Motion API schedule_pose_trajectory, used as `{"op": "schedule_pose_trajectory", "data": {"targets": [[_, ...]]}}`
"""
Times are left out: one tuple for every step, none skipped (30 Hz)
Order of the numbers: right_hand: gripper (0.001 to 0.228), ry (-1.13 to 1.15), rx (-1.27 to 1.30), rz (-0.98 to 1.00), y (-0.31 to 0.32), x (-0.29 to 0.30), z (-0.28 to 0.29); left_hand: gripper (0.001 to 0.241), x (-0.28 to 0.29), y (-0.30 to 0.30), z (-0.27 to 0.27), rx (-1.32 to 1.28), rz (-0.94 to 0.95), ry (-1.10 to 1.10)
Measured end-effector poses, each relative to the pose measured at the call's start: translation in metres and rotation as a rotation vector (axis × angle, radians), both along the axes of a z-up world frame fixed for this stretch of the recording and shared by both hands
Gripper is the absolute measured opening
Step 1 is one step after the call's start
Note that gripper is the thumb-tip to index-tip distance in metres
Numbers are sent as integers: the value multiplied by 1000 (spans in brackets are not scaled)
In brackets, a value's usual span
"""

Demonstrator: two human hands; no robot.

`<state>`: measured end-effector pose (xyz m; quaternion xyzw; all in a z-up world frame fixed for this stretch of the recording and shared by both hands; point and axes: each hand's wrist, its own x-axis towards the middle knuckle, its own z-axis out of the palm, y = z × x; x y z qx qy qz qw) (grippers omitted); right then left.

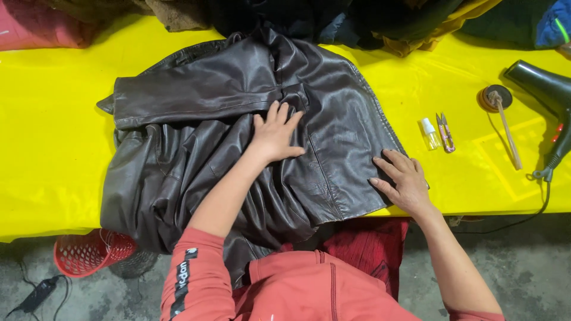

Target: Restoring a leather jacket by applying a liquid treatment, heating it with a hair dryer, and buffing the surface.

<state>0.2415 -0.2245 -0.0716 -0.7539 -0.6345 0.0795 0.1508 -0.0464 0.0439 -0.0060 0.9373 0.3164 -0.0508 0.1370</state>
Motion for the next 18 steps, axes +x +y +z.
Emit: {"op": "schedule_pose_trajectory", "data": {"targets": [[61,4,-2,-2,0,-2,2,100,-4,0,-3,-2,-2,4],[60,34,14,-13,-1,-3,5,97,-8,1,-5,-10,2,46],[58,62,30,-22,-1,-6,8,95,-14,1,-8,-17,7,86],[58,65,28,-22,-1,-6,6,95,-18,2,-6,-19,7,88],[58,74,37,-25,-2,-5,4,97,-19,3,-4,-49,16,99],[58,83,47,-28,-2,-4,3,99,-21,4,-2,-79,25,109],[58,82,44,-30,-3,-4,5,99,-26,7,-3,-82,22,107],[57,94,42,-35,-3,-4,6,107,-30,11,-4,-74,32,141],[56,109,41,-38,-2,-4,7,116,-35,15,-5,-66,45,177],[56,108,38,-40,-4,-2,7,116,-36,15,-3,-69,43,177],[56,144,41,-44,-4,0,7,118,-38,16,-2,-73,43,192],[56,179,44,-48,-5,0,7,119,-41,17,1,-77,42,207],[56,180,44,-51,-5,1,3,119,-41,15,0,-78,39,209],[55,151,83,-66,-5,1,0,119,-42,14,0,-71,31,206],[55,122,125,-83,-4,1,-4,119,-42,13,1,-61,22,205],[55,124,127,-88,-5,1,-3,119,-42,11,2,-58,18,206],[57,73,158,-112,-5,1,-2,119,-41,9,4,-81,12,196],[60,22,190,-136,-5,1,0,119,-40,7,6,-104,7,186]]}}
